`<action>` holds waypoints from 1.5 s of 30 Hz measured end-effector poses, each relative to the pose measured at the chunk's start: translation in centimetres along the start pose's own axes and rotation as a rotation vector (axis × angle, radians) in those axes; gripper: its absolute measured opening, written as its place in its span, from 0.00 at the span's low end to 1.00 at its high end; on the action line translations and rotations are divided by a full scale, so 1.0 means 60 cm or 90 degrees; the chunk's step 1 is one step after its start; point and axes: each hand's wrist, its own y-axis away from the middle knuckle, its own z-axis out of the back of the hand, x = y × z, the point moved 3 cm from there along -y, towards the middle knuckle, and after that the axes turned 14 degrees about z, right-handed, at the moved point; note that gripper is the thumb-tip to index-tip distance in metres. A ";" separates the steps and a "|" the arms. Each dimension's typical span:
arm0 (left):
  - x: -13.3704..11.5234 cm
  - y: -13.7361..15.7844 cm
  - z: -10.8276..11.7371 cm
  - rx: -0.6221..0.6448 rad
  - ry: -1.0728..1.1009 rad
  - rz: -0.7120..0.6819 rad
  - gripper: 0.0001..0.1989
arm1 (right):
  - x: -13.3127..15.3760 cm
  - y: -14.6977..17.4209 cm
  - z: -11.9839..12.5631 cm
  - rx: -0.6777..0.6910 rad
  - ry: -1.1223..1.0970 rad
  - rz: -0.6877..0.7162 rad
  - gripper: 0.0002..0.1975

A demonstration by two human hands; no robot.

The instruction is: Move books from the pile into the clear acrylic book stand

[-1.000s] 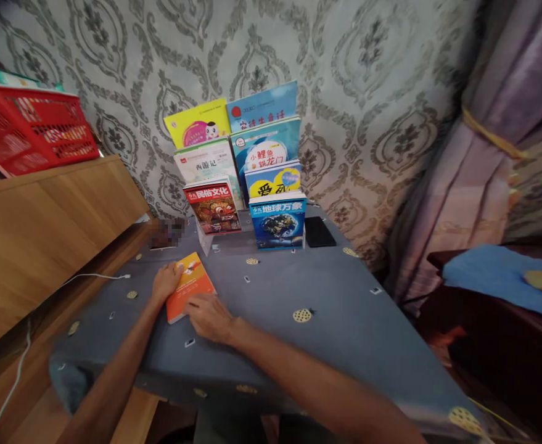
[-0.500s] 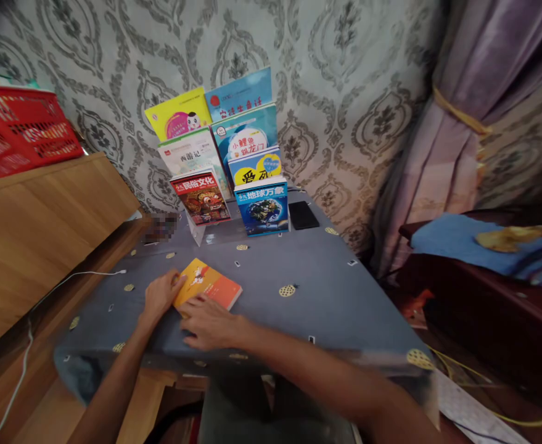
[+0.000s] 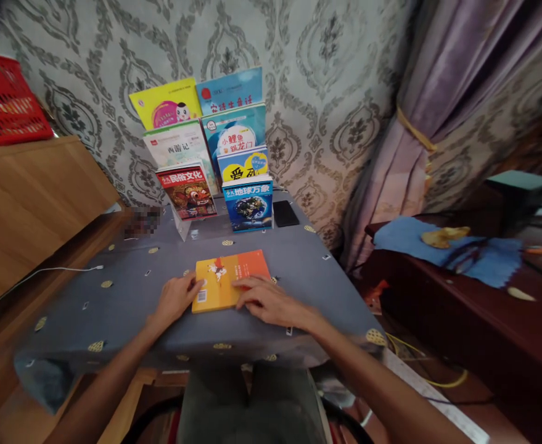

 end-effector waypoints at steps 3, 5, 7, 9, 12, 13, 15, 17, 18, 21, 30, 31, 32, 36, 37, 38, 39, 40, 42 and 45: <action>-0.033 -0.001 0.003 0.008 -0.023 -0.044 0.14 | -0.006 0.021 0.011 0.000 0.031 -0.046 0.15; -0.049 -0.004 0.003 -0.028 -0.041 -0.063 0.13 | -0.004 0.023 0.014 -0.008 0.044 -0.051 0.14; -0.058 -0.008 -0.001 -0.086 -0.039 -0.091 0.11 | -0.002 0.012 0.014 -0.033 0.055 -0.060 0.15; -0.062 -0.014 -0.013 -0.126 0.003 -0.133 0.10 | -0.003 -0.013 0.009 -0.067 0.062 -0.079 0.16; -0.055 -0.029 -0.039 -0.130 0.109 -0.178 0.15 | -0.011 -0.069 -0.012 -0.070 0.078 -0.077 0.19; -0.050 -0.034 -0.047 -0.126 0.141 -0.182 0.16 | -0.015 -0.088 -0.022 -0.051 0.094 -0.074 0.20; -0.040 -0.044 -0.059 -0.114 0.186 -0.182 0.18 | -0.026 -0.121 -0.040 -0.012 0.127 -0.076 0.21; -0.032 -0.050 -0.065 -0.102 0.212 -0.181 0.19 | -0.038 -0.138 -0.052 0.014 0.148 -0.075 0.22; -0.030 -0.051 -0.067 -0.098 0.219 -0.182 0.20 | -0.045 -0.141 -0.056 0.025 0.152 -0.071 0.22; -0.028 -0.050 -0.067 -0.096 0.224 -0.181 0.20 | -0.068 -0.127 -0.050 0.044 0.167 -0.071 0.25; -0.030 -0.047 -0.068 -0.084 0.212 -0.173 0.20 | -0.143 -0.013 0.016 -0.010 0.233 -0.217 0.28; -0.030 -0.047 -0.068 -0.085 0.211 -0.176 0.20 | -0.145 -0.004 0.019 -0.018 0.229 -0.229 0.28; -0.030 -0.047 -0.068 -0.086 0.210 -0.181 0.21 | -0.145 0.004 0.021 -0.026 0.225 -0.237 0.28; -0.031 -0.048 -0.069 -0.079 0.203 -0.199 0.21 | -0.138 0.016 0.021 -0.053 0.222 -0.247 0.28; -0.031 -0.049 -0.070 -0.072 0.201 -0.200 0.21 | -0.135 0.018 0.020 -0.055 0.223 -0.251 0.28; -0.031 -0.050 -0.071 -0.065 0.198 -0.200 0.21 | -0.131 0.020 0.019 -0.056 0.224 -0.256 0.28; -0.031 -0.052 -0.072 -0.058 0.194 -0.201 0.22 | -0.127 0.023 0.018 -0.059 0.226 -0.261 0.28; -0.030 -0.053 -0.074 -0.052 0.190 -0.202 0.22 | -0.121 0.028 0.016 -0.062 0.228 -0.264 0.28; -0.031 -0.056 -0.075 -0.042 0.181 -0.210 0.22 | -0.105 0.042 0.014 -0.066 0.235 -0.265 0.28; -0.037 -0.056 -0.068 -0.046 0.160 -0.238 0.22 | -0.072 0.071 0.007 -0.071 0.254 -0.267 0.28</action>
